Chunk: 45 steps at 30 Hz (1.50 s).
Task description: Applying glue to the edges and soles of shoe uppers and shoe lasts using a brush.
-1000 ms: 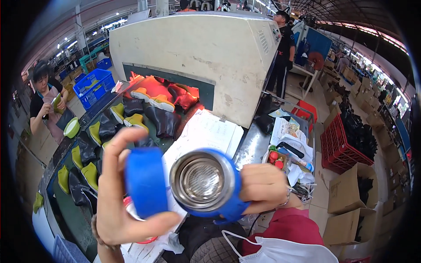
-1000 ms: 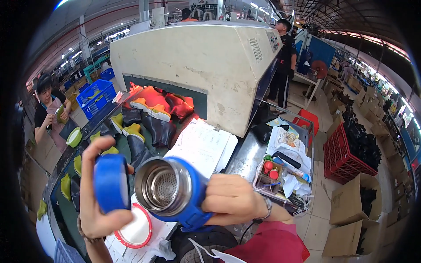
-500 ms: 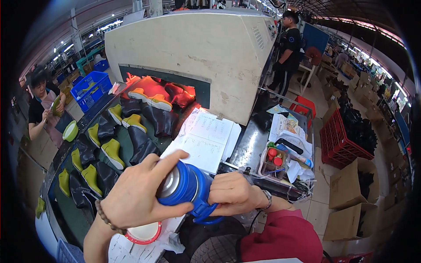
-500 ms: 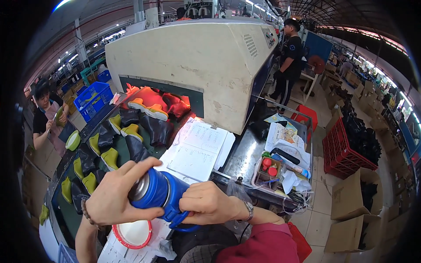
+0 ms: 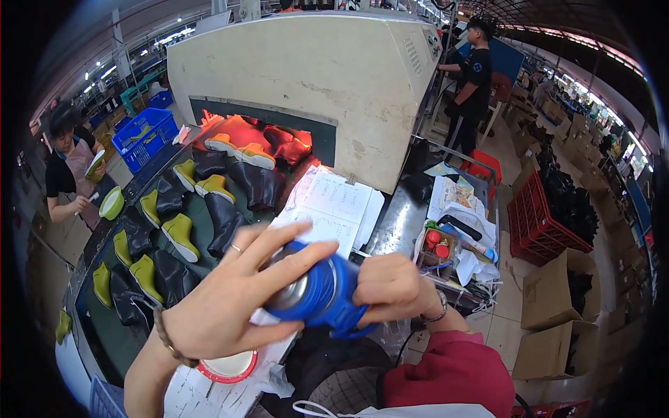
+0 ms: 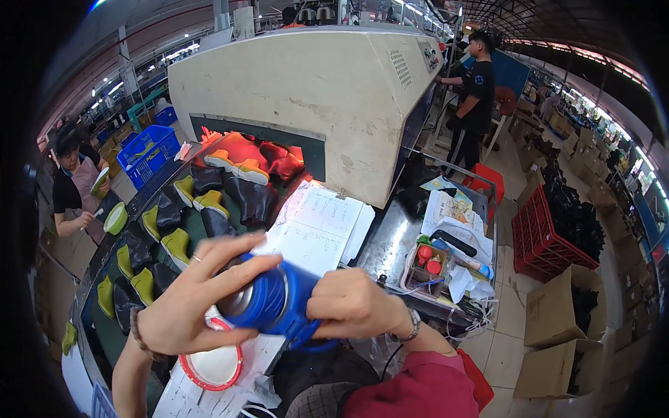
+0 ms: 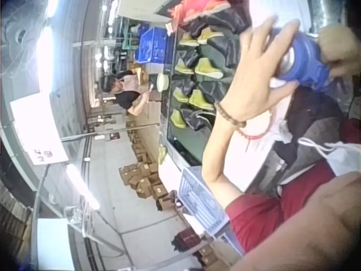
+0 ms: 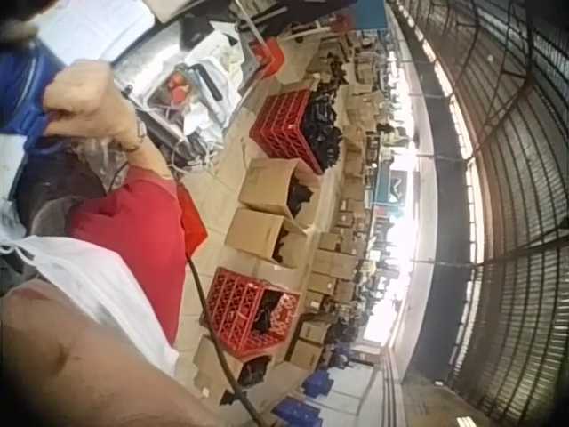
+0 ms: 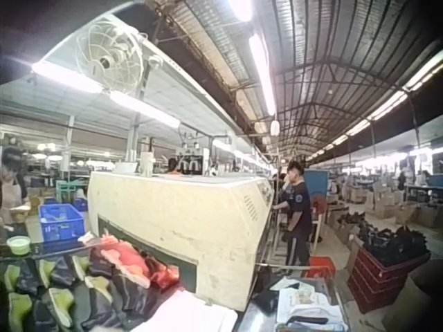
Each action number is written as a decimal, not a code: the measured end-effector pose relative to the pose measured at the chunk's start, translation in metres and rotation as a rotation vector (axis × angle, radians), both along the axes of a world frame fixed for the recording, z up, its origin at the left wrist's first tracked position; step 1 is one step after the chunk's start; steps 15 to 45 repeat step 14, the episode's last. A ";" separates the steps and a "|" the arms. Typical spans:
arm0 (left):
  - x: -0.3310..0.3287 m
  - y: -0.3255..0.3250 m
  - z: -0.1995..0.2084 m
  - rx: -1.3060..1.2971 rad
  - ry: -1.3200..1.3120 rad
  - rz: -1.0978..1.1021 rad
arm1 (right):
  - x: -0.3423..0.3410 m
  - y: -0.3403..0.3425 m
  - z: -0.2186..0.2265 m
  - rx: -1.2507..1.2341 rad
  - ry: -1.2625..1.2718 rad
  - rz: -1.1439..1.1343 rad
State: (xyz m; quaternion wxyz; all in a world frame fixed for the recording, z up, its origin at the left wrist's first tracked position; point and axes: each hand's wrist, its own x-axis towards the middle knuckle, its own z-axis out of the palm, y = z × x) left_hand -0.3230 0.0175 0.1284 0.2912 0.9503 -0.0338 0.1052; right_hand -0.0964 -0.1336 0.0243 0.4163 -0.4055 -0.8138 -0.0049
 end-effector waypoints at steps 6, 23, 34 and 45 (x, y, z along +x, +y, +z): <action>0.003 -0.043 0.003 -0.750 -0.135 -0.265 | 0.041 -0.003 -0.011 0.268 0.020 -0.621; -0.041 -0.049 0.016 -1.058 0.341 -0.008 | 0.131 0.024 -0.100 0.365 0.366 -1.213; -0.041 -0.049 0.016 -1.058 0.341 -0.008 | 0.131 0.024 -0.100 0.365 0.366 -1.213; -0.041 -0.049 0.016 -1.058 0.341 -0.008 | 0.131 0.024 -0.100 0.365 0.366 -1.213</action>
